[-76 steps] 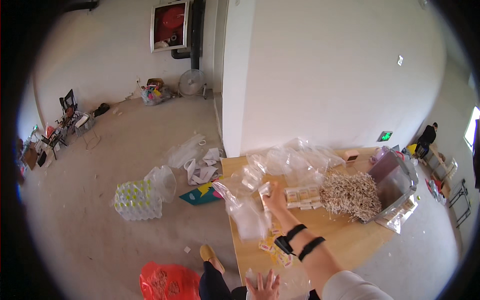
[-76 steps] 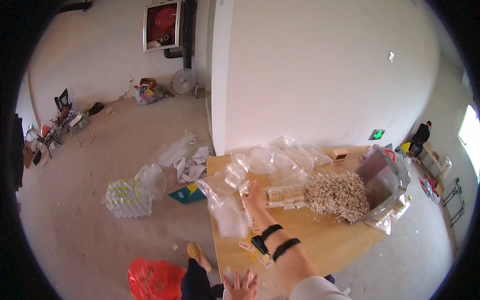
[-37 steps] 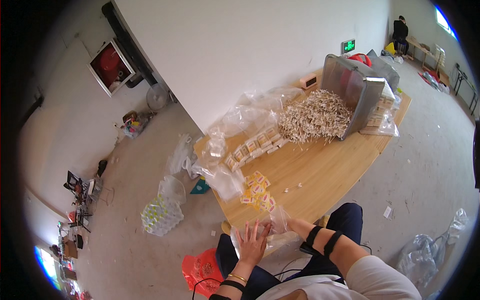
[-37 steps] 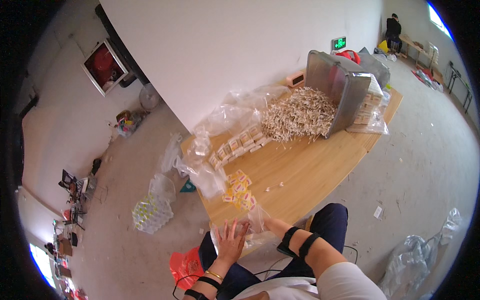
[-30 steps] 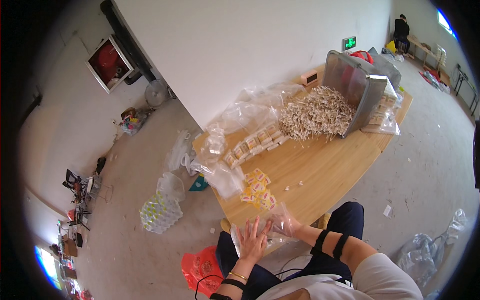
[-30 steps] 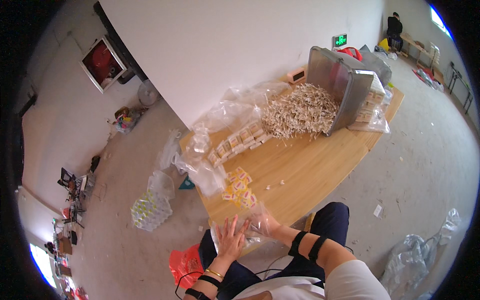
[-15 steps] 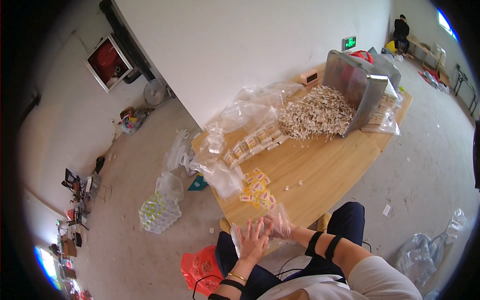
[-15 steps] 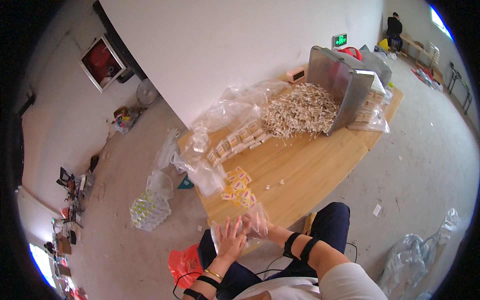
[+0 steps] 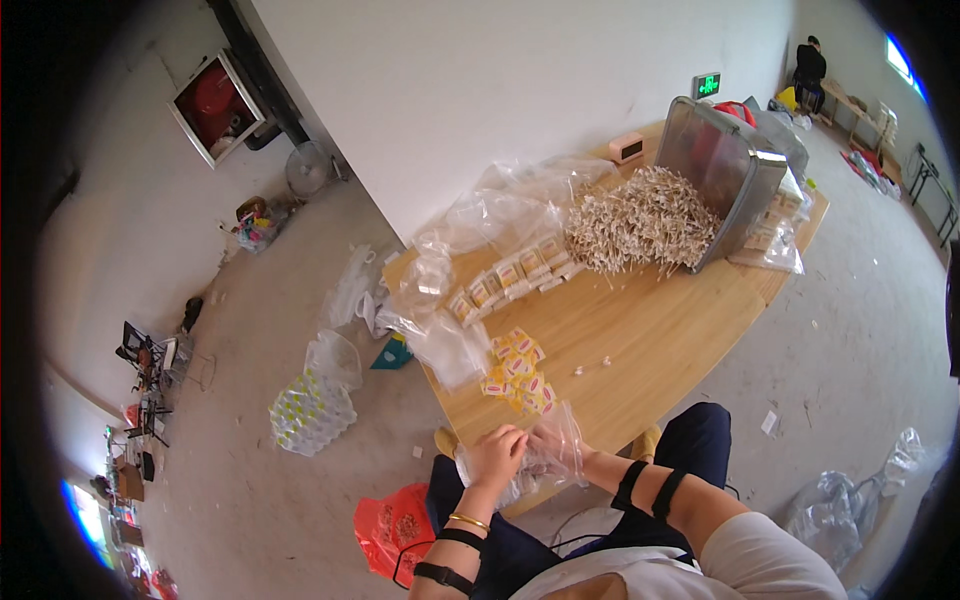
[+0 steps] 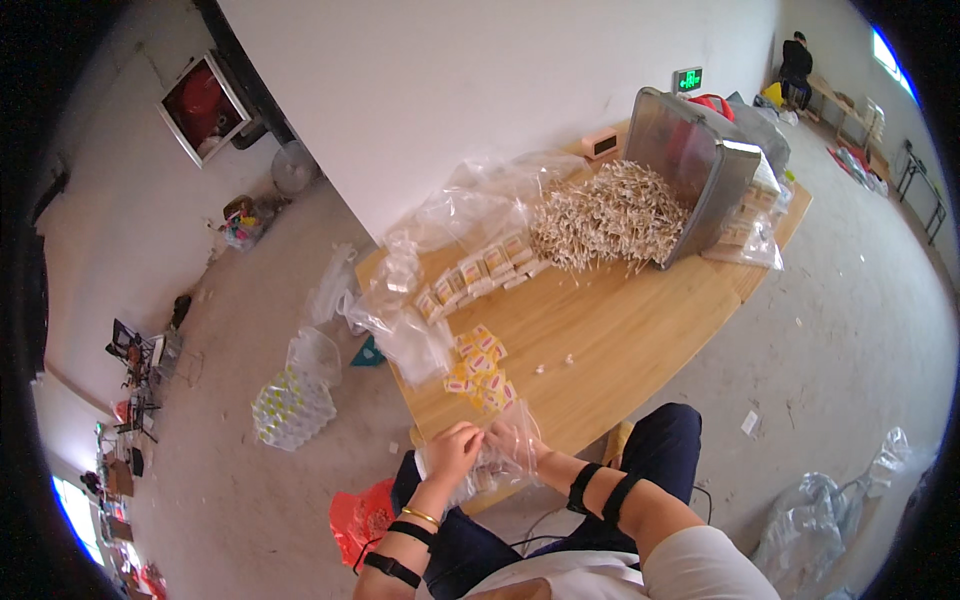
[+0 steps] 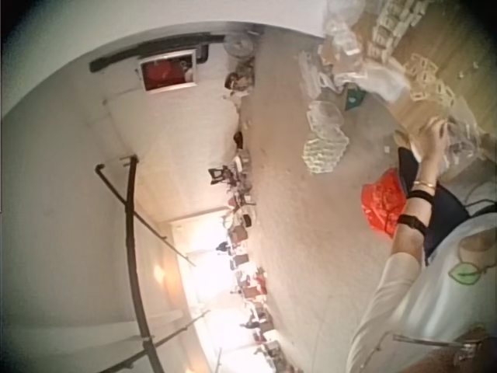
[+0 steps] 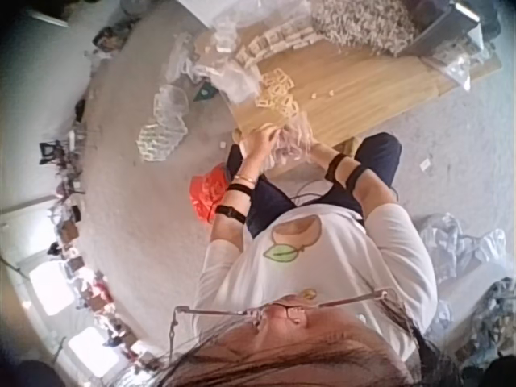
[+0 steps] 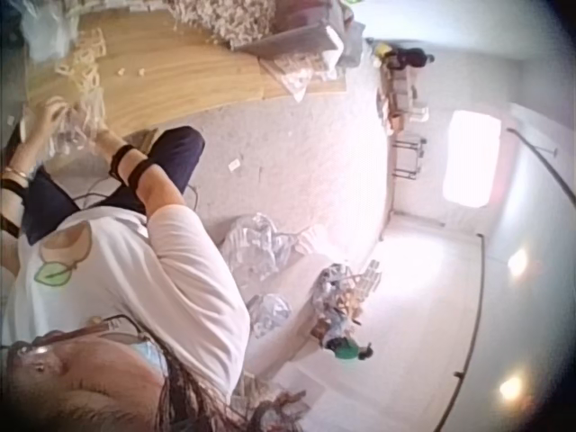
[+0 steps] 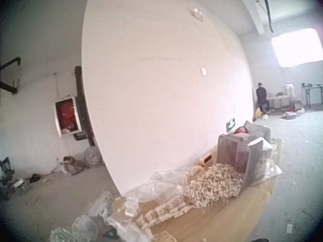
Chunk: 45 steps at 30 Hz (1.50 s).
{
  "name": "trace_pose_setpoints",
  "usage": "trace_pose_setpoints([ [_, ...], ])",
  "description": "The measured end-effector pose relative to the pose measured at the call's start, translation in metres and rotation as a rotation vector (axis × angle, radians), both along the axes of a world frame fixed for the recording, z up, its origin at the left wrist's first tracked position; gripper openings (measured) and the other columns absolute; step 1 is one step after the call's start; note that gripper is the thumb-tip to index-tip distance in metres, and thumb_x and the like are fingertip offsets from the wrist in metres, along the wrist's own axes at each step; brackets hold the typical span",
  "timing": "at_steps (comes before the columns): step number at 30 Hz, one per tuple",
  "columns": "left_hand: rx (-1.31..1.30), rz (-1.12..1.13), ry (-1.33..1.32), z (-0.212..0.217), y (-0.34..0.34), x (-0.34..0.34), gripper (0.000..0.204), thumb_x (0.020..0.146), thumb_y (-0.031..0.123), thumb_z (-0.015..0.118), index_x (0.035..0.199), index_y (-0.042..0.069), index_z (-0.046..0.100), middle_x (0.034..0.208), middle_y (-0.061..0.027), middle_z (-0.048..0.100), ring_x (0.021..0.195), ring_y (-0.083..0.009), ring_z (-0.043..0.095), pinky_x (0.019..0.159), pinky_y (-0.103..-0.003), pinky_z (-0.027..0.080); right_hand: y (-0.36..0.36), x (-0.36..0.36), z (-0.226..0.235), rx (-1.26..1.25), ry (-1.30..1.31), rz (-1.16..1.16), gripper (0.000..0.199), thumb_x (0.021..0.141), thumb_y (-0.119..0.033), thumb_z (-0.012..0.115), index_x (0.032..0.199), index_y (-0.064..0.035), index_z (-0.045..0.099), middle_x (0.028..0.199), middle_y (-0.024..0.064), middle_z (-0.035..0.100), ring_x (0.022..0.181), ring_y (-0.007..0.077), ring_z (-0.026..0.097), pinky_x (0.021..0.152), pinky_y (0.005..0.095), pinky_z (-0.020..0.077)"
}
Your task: Packing small hygiene packets into transparent plastic bags at a workspace table.
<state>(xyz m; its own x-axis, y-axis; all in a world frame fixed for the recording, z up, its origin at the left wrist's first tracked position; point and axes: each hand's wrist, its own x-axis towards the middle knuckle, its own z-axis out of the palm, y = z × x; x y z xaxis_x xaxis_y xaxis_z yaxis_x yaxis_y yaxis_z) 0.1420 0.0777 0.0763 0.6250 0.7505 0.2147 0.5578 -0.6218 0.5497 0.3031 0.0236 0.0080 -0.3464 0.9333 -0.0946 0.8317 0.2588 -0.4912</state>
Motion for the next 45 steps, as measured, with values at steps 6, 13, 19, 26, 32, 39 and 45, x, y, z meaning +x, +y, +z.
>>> trace_pose_setpoints([
  [6, 0.151, -0.008, -0.06, 0.005, -0.001, 0.033, 0.011, 0.082, 0.018, 0.064, 0.085, 0.01, 0.07, 0.082, -0.0079, 0.068, 0.077, -0.0276, 0.065, 0.076, -0.039, 0.048, -0.005, -0.005, -0.048, 0.422, 0.405, -0.255, 0.055, 0.077, -0.025, 0.068, 0.126, -0.0069, 0.051, 0.115, 0.0155, 0.056, 0.106, 0.036, 0.057, 0.091, 0.0481, 0.0469],
  [13, -0.035, -0.107, 0.36, 0.005, 0.006, 0.04, 0.017, 0.088, 0.02, 0.057, 0.096, 0.013, 0.069, 0.095, -0.0058, 0.069, 0.091, -0.0245, 0.064, 0.086, -0.04, 0.044, -0.006, 0.002, -0.039, 0.535, 0.356, -0.142, 0.056, 0.077, -0.027, 0.068, 0.126, -0.0071, 0.051, 0.117, 0.0151, 0.056, 0.109, 0.0365, 0.055, 0.093, 0.0486, 0.0452],
  [19, 0.086, -0.088, 0.028, 0.029, 0.024, -0.009, 0.041, 0.09, 0.03, 0.057, 0.127, 0.014, 0.055, 0.128, -0.0123, 0.056, 0.116, -0.0306, 0.052, 0.099, -0.044, 0.036, -0.014, 0.007, -0.024, 0.287, 0.327, -0.134, 0.065, 0.074, -0.029, 0.074, 0.129, -0.005, 0.049, 0.114, 0.017, 0.058, 0.103, 0.0371, 0.058, 0.087, 0.0428, 0.0476],
  [26, 0.179, -0.023, 0.368, 0.011, 0.001, -0.038, 0.07, 0.088, 0.048, 0.056, 0.144, 0.011, 0.036, 0.137, -0.0118, 0.047, 0.123, -0.0328, 0.043, 0.108, -0.052, 0.027, -0.004, -0.005, -0.006, 0.118, 0.478, -0.294, 0.045, 0.07, -0.027, 0.077, 0.105, -0.0082, 0.055, 0.093, 0.0136, 0.062, 0.087, 0.0343, 0.062, 0.076, 0.0434, 0.0492],
  [32, 0.302, 0.041, 0.494, 0.017, -0.007, -0.021, 0.065, 0.091, 0.047, 0.052, 0.145, 0.014, 0.035, 0.142, -0.0111, 0.042, 0.131, -0.0314, 0.038, 0.111, -0.06, 0.018, 0.01, 0.003, 0.01, 0.062, 0.294, -0.219, 0.04, 0.076, -0.035, 0.071, 0.105, -0.0108, 0.056, 0.096, 0.0126, 0.062, 0.093, 0.0336, 0.061, 0.08, 0.0433, 0.0487],
  [39, 0.212, -0.19, 0.491, 0.016, -0.01, -0.012, 0.057, 0.093, 0.044, 0.051, 0.145, 0.028, 0.037, 0.147, -0.0075, 0.035, 0.129, -0.0298, 0.039, 0.105, -0.06, 0.025, 0.021, 0.002, 0.001, 0.159, 0.091, -0.142, 0.026, 0.084, -0.024, 0.061, 0.106, -0.01, 0.061, 0.099, 0.0124, 0.063, 0.096, 0.028, 0.062, 0.082, 0.0381, 0.0486],
  [45, 0.25, -0.056, 0.532, 0.016, -0.019, 0.001, 0.054, 0.093, 0.05, 0.047, 0.143, 0.03, 0.04, 0.142, -0.0048, 0.041, 0.124, -0.0275, 0.043, 0.096, -0.06, 0.033, 0.069, 0.133, 0.002, -0.543, 0.326, 0.014, 0.018, 0.08, -0.02, 0.061, 0.088, -0.0067, 0.07, 0.084, 0.0092, 0.07, 0.077, 0.0234, 0.065, 0.069, 0.0392, 0.05],
])
